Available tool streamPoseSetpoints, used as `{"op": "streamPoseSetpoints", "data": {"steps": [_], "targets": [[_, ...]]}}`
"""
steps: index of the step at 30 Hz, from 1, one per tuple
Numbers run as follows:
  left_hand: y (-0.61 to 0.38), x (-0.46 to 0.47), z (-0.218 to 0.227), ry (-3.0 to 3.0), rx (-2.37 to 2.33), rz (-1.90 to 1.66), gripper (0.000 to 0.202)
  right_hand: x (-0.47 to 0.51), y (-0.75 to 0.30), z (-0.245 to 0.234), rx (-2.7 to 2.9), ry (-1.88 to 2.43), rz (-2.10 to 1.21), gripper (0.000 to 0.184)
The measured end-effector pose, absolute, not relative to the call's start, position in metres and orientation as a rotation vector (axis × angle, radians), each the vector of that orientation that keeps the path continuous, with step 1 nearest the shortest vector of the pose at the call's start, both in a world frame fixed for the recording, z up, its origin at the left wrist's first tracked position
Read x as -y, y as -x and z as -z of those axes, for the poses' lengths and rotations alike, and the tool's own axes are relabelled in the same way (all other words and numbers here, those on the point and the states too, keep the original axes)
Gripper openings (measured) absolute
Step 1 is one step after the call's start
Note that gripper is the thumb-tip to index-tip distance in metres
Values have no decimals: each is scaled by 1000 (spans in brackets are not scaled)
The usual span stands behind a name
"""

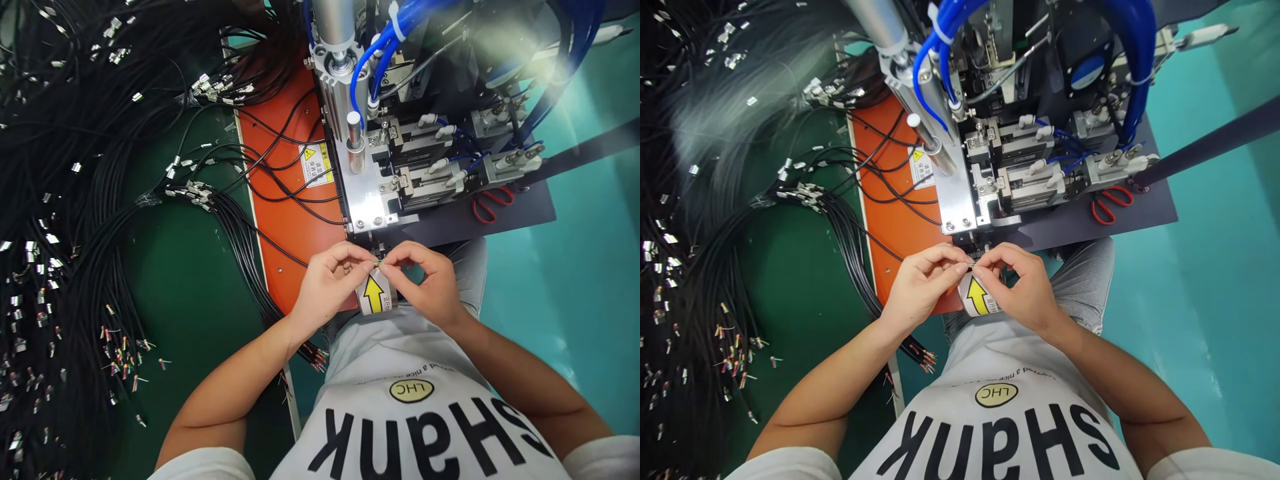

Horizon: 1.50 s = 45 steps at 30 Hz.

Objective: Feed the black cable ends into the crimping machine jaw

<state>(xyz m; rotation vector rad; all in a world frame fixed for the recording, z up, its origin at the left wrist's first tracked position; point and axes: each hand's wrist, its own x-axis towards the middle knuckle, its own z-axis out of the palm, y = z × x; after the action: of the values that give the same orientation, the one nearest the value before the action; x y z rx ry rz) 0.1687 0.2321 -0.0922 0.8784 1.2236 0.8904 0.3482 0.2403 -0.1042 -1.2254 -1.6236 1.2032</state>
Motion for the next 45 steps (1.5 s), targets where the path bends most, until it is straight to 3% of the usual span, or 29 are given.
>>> {"op": "streamPoseSetpoints", "data": {"steps": [10, 24, 35, 45], "targets": [[-174, -225, 86, -922, -1283, -858, 15, -250, -364, 105, 1523, 1186, -1443, 5], [-174, -229, 86, -890, -1277, -866, 18, -240, -352, 110, 1567, 1155, -1215, 7], [-174, -231, 82, -905, -1260, -831, 20, -262, -366, 104, 1563, 1085, -1625, 9], [-165, -235, 82, -911, -1217, -723, 21, -255, -362, 109, 1792, 975, -1370, 10]]}}
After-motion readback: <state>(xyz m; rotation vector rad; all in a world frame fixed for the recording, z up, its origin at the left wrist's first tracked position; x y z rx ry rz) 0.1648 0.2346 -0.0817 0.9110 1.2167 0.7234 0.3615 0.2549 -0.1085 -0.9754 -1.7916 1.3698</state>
